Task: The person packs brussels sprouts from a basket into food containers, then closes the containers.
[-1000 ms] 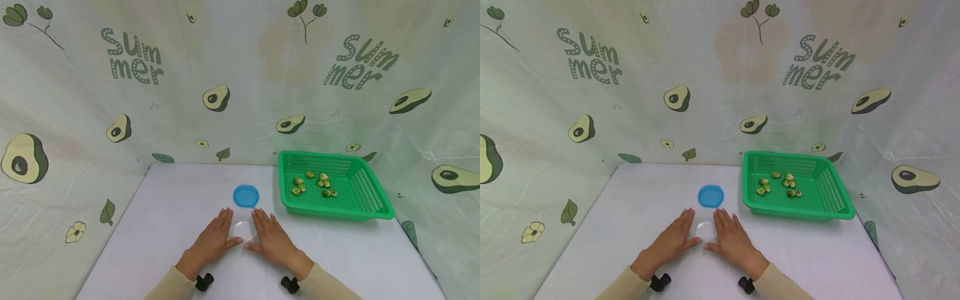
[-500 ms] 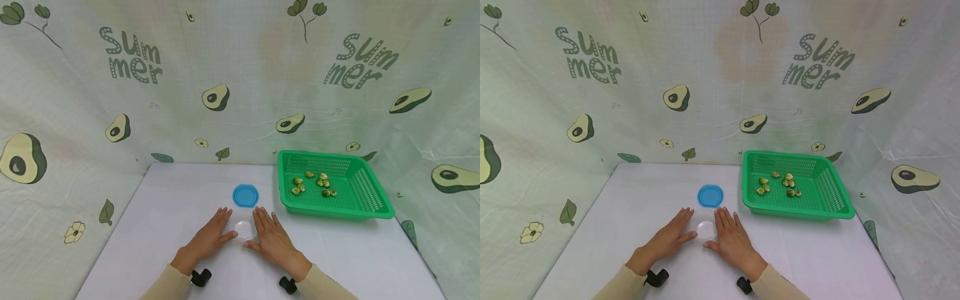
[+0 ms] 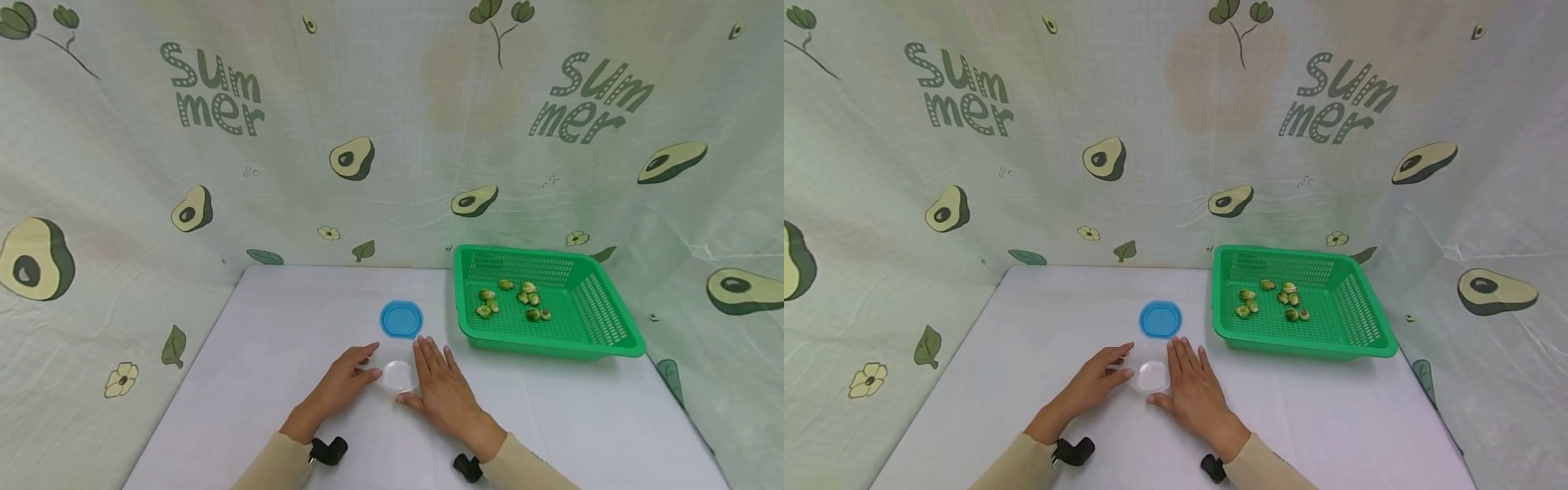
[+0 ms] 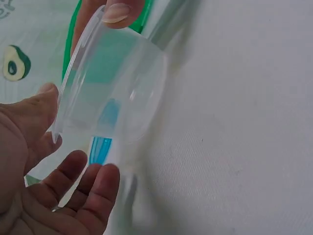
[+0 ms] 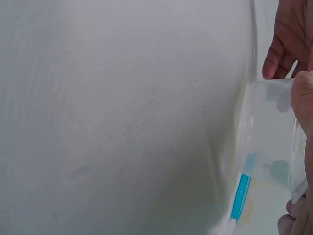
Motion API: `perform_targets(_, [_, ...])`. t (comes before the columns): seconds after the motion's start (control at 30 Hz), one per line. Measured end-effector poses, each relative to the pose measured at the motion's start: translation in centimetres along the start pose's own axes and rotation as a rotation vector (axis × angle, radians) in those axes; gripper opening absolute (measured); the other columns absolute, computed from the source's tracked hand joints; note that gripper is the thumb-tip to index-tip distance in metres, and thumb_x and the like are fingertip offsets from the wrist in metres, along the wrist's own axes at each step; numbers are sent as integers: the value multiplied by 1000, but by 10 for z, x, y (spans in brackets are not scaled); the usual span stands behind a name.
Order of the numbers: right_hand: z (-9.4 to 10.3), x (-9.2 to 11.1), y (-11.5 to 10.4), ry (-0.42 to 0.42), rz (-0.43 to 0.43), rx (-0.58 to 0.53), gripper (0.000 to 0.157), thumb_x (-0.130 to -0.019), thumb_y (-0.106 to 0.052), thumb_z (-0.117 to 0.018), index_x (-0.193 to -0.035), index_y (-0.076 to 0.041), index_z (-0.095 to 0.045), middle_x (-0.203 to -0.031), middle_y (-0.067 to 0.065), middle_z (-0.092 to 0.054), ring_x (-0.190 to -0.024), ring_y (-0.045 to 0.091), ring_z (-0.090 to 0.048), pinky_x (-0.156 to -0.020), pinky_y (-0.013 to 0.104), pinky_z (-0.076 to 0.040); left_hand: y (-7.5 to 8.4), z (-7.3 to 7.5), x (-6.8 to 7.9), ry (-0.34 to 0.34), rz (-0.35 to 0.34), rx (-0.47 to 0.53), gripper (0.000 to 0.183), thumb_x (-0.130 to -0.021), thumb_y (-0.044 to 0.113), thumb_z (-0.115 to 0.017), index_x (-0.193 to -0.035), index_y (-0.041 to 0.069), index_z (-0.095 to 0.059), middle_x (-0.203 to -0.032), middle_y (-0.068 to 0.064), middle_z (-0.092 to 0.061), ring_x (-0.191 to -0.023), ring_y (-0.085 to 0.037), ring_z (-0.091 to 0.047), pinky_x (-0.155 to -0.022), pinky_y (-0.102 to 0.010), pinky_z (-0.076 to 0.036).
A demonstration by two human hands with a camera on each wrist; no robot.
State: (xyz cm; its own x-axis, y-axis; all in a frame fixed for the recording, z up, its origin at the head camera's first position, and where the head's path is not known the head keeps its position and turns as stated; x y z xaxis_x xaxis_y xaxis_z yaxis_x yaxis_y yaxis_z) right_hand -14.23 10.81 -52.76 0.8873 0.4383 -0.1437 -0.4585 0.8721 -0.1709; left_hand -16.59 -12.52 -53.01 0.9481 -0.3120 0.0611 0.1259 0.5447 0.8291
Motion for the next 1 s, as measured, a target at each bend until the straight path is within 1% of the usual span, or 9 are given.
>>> perform_targets(0.07, [-1,0,0,2,-5,6,105,-96,-67,-63,-163,5,-29,-169,24,-32,-159,38,-28,-130,61,-22,-2,0,-2,-10,24,83,58,-103,36,-69,-156,17,-53,-136,-11,-60,-116,-25,-64,-101,-47,-60])
perform_targets(0.13, [-1,-1,0,2,-7,6,105,-96,-68,-63,-163,5,-29,-168,24,-32,-159,38,-28,-130,61,-22,-4,0,-4,-22,50,173,56,-103,32,-70,-155,16,-55,-125,-9,-61,-106,-22,-66,-95,-41,-62])
perform_targets(0.23, [-1,-1,0,-2,-7,5,105,-96,-68,-62,-163,5,-29,-169,24,-32,-159,37,-28,-130,62,-22,-7,0,-7,-39,100,359,53,-103,22,-70,-153,10,-55,-115,-10,-59,-93,-21,-69,-88,-36,-65])
perform_targets(0.33, [-1,-1,-1,-6,-6,1,105,-96,-68,-62,-164,5,-28,-169,23,-32,-159,37,-28,-130,62,-22,-10,0,-9,-41,159,547,52,-103,11,-69,-153,4,-55,-109,-9,-58,-89,-20,-70,-88,-34,-65])
perform_targets(0.43, [-1,-1,-1,-10,-6,-4,105,-96,-68,-62,-164,5,-28,-169,23,-32,-159,37,-27,-131,62,-21,-11,1,-11,-43,211,675,52,-102,5,-68,-152,1,-54,-106,-7,-58,-87,-18,-69,-87,-34,-66])
perform_targets(0.53, [0,-2,-1,-12,-8,-12,105,-96,-68,-62,-164,4,-28,-169,23,-32,-159,37,-27,-131,62,-21,-10,2,-13,-52,247,732,52,-101,3,-68,-152,-1,-54,-104,-5,-59,-86,-17,-69,-84,-32,-66])
perform_targets(0.7, [0,-2,0,-22,-11,-25,106,-95,-69,-63,-164,3,-28,-170,22,-31,-160,37,-26,-131,61,-19,-9,3,-16,-55,283,797,53,-100,-1,-68,-151,-3,-54,-104,-4,-59,-87,-15,-67,-81,-29,-66])
perform_targets(0.83, [0,-3,-1,-30,-11,-43,105,-95,-67,-65,-164,3,-29,-170,22,-30,-160,37,-25,-131,62,-18,-8,5,-16,-51,309,826,52,-100,-2,-68,-150,-3,-55,-103,-4,-59,-87,-14,-67,-81,-29,-66])
perform_targets(1.0, [0,-4,-1,-25,-5,-39,105,-95,-67,-65,-164,3,-29,-170,22,-30,-160,37,-24,-131,62,-18,-8,5,-19,-46,314,827,53,-99,-3,-68,-150,-5,-54,-102,-4,-58,-88,-14,-66,-79,-30,-67])
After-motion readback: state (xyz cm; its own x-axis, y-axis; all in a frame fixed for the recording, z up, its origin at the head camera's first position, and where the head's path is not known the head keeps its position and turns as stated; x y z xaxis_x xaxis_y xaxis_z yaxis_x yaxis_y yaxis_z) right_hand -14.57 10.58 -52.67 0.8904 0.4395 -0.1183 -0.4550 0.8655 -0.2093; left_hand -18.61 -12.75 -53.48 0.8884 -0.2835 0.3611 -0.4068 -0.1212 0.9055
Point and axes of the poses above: each hand's wrist, its own x-axis away from the middle knuckle, its own z-axis out of the back of the hand, y = z × x, the point moved 2 cm from there along -x, towards the middle knuckle
